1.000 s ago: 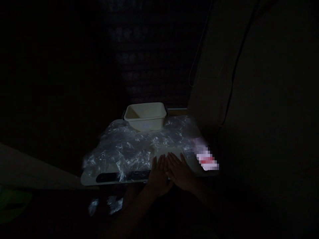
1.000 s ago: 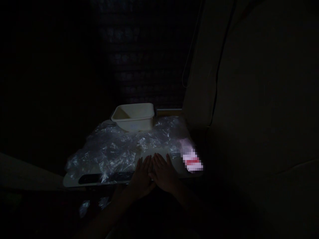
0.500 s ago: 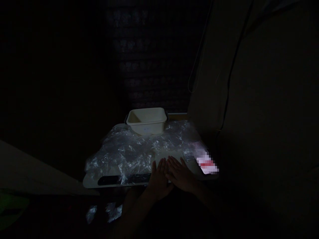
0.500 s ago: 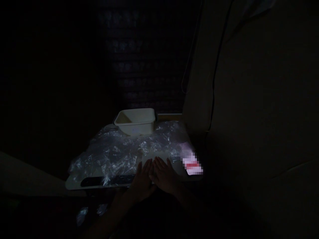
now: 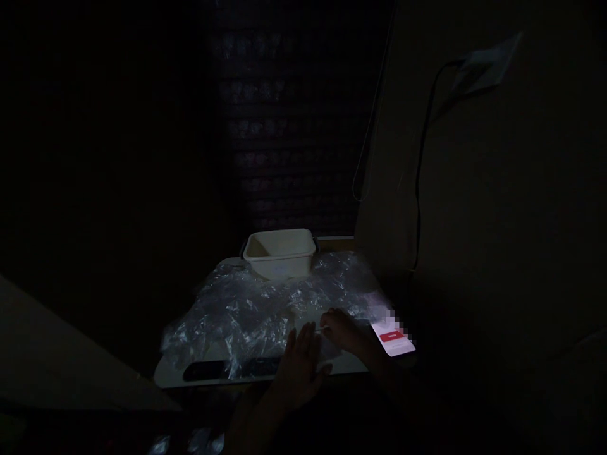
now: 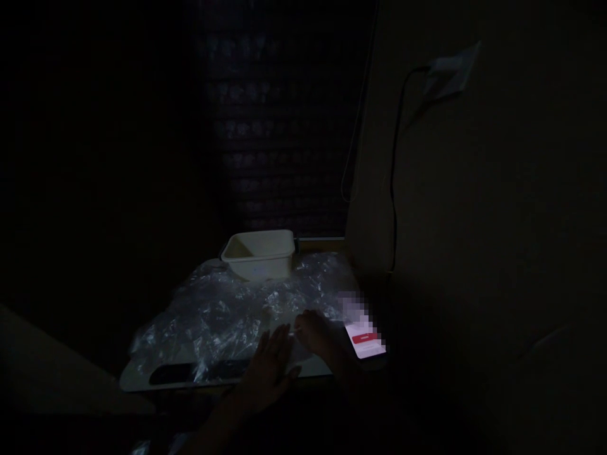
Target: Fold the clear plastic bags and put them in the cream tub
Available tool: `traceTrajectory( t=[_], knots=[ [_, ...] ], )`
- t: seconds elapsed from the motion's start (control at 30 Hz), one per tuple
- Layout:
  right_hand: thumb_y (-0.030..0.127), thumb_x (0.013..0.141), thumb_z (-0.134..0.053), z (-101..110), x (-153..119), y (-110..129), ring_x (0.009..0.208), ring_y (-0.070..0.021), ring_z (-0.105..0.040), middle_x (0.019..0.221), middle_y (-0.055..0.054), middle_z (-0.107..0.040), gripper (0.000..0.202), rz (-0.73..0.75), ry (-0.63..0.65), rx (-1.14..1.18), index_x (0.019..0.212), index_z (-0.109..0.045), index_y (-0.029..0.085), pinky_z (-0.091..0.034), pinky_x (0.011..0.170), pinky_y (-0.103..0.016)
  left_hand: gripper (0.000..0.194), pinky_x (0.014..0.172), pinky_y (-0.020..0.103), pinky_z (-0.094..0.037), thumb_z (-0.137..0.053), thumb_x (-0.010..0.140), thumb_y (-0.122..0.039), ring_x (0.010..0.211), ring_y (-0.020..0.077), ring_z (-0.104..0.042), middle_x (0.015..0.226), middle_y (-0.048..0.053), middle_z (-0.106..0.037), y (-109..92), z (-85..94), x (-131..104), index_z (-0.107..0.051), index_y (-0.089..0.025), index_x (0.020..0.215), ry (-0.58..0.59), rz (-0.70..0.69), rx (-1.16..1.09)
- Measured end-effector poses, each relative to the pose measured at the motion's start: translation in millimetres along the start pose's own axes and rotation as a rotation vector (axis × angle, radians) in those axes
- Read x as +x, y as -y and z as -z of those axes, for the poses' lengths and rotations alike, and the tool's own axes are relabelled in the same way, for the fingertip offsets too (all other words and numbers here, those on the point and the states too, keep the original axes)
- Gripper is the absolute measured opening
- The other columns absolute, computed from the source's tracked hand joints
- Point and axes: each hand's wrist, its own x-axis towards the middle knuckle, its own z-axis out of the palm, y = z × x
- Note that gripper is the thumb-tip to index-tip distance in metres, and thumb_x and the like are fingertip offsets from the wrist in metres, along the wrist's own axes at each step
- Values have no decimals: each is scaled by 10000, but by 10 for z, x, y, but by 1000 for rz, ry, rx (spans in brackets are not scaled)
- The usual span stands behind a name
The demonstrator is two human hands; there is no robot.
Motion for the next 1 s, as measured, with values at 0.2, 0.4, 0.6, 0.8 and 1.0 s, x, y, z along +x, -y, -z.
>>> traceTrajectory(
  t=[0.2,0.4,0.6,0.8,1.0],
  knots=[
    [154,624,-433,-49,38,-5,673,-145,-508,694,-70,-585,160,9,9,-51,631,-593,138,-320,606,-223,486,915,415,-172,-231,790,-361,1158,220,-107,1269,134,-174,37,-55,17,-198,-109,1205,-10,60,-65],
    [156,649,-426,-28,-25,0,690,-134,-498,695,-56,-577,156,21,-45,-32,628,-580,144,-314,623,-216,443,917,415,-162,-252,788,-320,1150,207,-153,1247,129,-245,45,-135,37,-260,-113,1180,-35,102,-235],
    [149,657,-438,16,-108,-5,680,-104,-486,689,-16,-565,116,65,-141,85,634,-551,166,-319,627,-201,449,869,333,-273,-363,725,-218,1065,175,-334,1170,110,-373,103,-189,149,-290,-135,1160,-275,302,-661],
    [148,664,-428,75,-211,4,669,-114,-487,668,-18,-561,125,86,-209,148,638,-549,169,-328,613,-219,259,646,241,-386,-456,589,-134,701,134,-524,761,21,-577,180,-129,297,-532,-155,836,-345,603,-1004],
    [183,622,-469,46,-240,-84,729,-133,-508,808,-41,-568,206,4,-165,485,816,-535,158,-369,628,-225,68,515,203,-364,-490,567,-219,548,112,-484,533,-20,-516,211,-78,298,-515,-156,568,-368,648,-1107]
  ],
)
